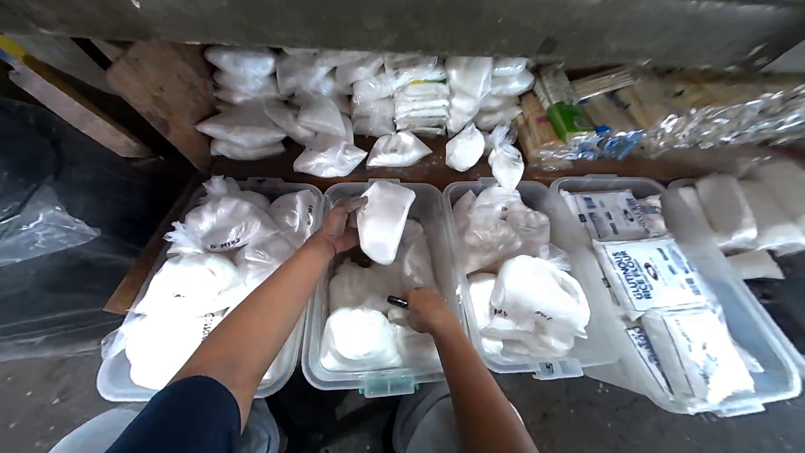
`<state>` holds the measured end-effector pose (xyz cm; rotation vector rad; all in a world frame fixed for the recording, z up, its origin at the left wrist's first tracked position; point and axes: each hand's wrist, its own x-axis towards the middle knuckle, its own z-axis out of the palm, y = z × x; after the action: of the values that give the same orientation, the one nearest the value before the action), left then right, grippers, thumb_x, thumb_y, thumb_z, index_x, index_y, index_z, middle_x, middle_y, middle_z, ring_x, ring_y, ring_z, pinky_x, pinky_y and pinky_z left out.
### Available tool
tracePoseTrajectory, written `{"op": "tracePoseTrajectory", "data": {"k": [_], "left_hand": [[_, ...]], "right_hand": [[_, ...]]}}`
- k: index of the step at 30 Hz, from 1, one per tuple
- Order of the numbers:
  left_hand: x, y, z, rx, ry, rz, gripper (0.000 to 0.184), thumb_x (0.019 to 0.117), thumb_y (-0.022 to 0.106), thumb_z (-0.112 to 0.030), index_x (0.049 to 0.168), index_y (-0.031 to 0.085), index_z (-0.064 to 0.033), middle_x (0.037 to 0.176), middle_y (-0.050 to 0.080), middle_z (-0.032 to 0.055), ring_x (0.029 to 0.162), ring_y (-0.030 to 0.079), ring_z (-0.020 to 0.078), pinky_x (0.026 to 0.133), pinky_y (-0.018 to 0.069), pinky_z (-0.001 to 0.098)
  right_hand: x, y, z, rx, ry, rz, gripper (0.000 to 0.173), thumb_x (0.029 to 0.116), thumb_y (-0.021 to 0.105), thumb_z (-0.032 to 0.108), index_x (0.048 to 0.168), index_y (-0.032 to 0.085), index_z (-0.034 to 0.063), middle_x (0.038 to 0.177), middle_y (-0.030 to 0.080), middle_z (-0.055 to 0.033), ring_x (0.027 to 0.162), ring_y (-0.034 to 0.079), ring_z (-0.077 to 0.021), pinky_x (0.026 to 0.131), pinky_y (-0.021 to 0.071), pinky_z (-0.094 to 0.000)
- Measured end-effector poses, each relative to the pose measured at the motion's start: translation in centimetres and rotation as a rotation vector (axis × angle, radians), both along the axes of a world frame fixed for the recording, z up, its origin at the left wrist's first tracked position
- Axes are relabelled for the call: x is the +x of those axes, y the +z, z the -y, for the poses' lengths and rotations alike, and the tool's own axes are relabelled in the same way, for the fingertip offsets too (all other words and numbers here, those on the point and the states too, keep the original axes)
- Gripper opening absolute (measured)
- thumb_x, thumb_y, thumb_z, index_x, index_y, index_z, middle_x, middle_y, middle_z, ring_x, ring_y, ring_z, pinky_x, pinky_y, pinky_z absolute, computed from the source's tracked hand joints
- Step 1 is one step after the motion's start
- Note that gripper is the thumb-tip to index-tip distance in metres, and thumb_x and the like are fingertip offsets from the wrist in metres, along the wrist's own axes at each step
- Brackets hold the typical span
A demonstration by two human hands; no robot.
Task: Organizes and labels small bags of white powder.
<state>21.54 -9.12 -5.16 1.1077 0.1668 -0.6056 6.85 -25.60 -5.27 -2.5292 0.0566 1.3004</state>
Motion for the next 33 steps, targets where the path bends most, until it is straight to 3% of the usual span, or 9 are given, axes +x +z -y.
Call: {"op": "tracePoseTrajectory", "data": {"k": [2, 4, 8, 10, 13, 22, 24, 29, 33], "left_hand": [[-0.8, -1.1, -0.5, -0.074, -0.054, 0.024, 0.056, 0.1003, 0.038, -0.065, 0.132, 0.058, -0.0237, 0.114, 0.069, -0.0002, 0.102, 0.067, 0.0143, 0.086, 0.0566, 0.0414], [-1.1, -1.8, -0.4, -0.107, -0.125, 0.003, 0.070, 0.0895, 0.046, -0.080, 0.129, 0.062, -0.0252, 0.108, 0.073, -0.0010, 0.097, 0.071, 0.0133, 0.081, 0.0605, 0.0386], [-1.4, -2.9, 1.8, 0.105, -0.150, -0.019, 0.038, 0.1076, 0.052, -0.028, 0.141, 0.047, -0.0124, 0.107, 0.068, 0.0103, 0.090, 0.068, 0.0180, 0.080, 0.0589, 0.0371], [-1.5, -4.6, 3.2, 0.259, -0.225, 0.087, 0.063, 0.0957, 0.070, -0.008, 0.150, 0.038, -0.0064, 0.117, 0.066, 0.0163, 0.097, 0.069, 0.0206, 0.086, 0.0591, 0.0385], [-2.4, -7.6, 5.5, 0.478, -0.422, 0.231, 0.089, 0.0764, 0.090, -0.010, 0.150, 0.041, -0.0050, 0.134, 0.061, 0.0204, 0.115, 0.065, 0.0252, 0.097, 0.0555, 0.0411], [-1.7, -5.8, 5.8, 0.645, -0.841, 0.434, 0.075, 0.0883, 0.082, -0.022, 0.150, 0.043, -0.0033, 0.140, 0.057, 0.0234, 0.127, 0.059, 0.0297, 0.109, 0.0467, 0.0467], [-2.0, -6.6, 5.9, 0.623, -0.818, 0.363, 0.077, 0.0926, 0.078, -0.023, 0.154, 0.037, -0.0021, 0.145, 0.053, 0.0244, 0.132, 0.056, 0.0300, 0.111, 0.0446, 0.0458], [-4.3, -6.6, 5.6, 0.348, -0.337, 0.255, 0.064, 0.0856, 0.080, -0.005, 0.141, 0.048, 0.0011, 0.124, 0.064, 0.0150, 0.107, 0.065, 0.0158, 0.094, 0.0561, 0.0324], [-4.4, -5.8, 5.9, 0.313, -0.211, 0.286, 0.065, 0.0917, 0.077, -0.013, 0.146, 0.042, -0.0040, 0.120, 0.066, 0.0128, 0.104, 0.068, 0.0150, 0.092, 0.0581, 0.0334]], "right_hand": [[0.1, 0.6, -0.2, -0.014, 0.012, -0.038, 0.042, 0.0934, 0.065, 0.010, 0.133, 0.059, -0.0015, 0.135, 0.058, -0.0284, 0.128, 0.056, -0.0444, 0.098, 0.0482, -0.0649], [0.2, 0.9, -0.3, -0.010, 0.043, -0.057, 0.039, 0.0937, 0.064, 0.009, 0.131, 0.060, -0.0037, 0.132, 0.060, -0.0292, 0.126, 0.057, -0.0448, 0.098, 0.0483, -0.0641], [0.3, 2.3, 1.4, 0.090, -0.057, 0.017, 0.034, 0.0940, 0.061, 0.006, 0.126, 0.063, -0.0047, 0.123, 0.063, -0.0290, 0.119, 0.060, -0.0445, 0.097, 0.0470, -0.0636], [-0.3, 3.1, 3.3, 0.160, -0.264, 0.241, 0.029, 0.0944, 0.060, 0.008, 0.121, 0.068, -0.0013, 0.112, 0.070, -0.0227, 0.107, 0.067, -0.0380, 0.094, 0.0516, -0.0581], [-1.8, 2.9, 5.8, 0.212, -0.542, 0.691, 0.029, 0.0887, 0.058, -0.001, 0.114, 0.071, -0.0049, 0.103, 0.074, -0.0198, 0.096, 0.072, -0.0322, 0.089, 0.0559, -0.0518], [-1.0, -0.4, 6.5, 0.353, -0.650, 1.154, 0.031, 0.0833, 0.055, -0.009, 0.109, 0.071, -0.0087, 0.100, 0.076, -0.0188, 0.081, 0.075, -0.0257, 0.075, 0.0613, -0.0410], [-1.0, -0.6, 6.4, 0.354, -0.621, 1.193, 0.031, 0.0818, 0.055, -0.009, 0.107, 0.072, -0.0086, 0.097, 0.076, -0.0191, 0.085, 0.075, -0.0270, 0.077, 0.0611, -0.0421], [-0.8, -0.9, 6.6, 0.359, -0.557, 1.442, 0.026, 0.0852, 0.054, -0.004, 0.100, 0.075, -0.0067, 0.092, 0.077, -0.0176, 0.083, 0.076, -0.0243, 0.077, 0.0620, -0.0385], [-1.1, -1.4, 7.1, 0.375, -0.602, 1.473, 0.026, 0.0870, 0.053, -0.005, 0.103, 0.074, -0.0080, 0.096, 0.076, -0.0184, 0.085, 0.076, -0.0229, 0.079, 0.0625, -0.0373]]}}
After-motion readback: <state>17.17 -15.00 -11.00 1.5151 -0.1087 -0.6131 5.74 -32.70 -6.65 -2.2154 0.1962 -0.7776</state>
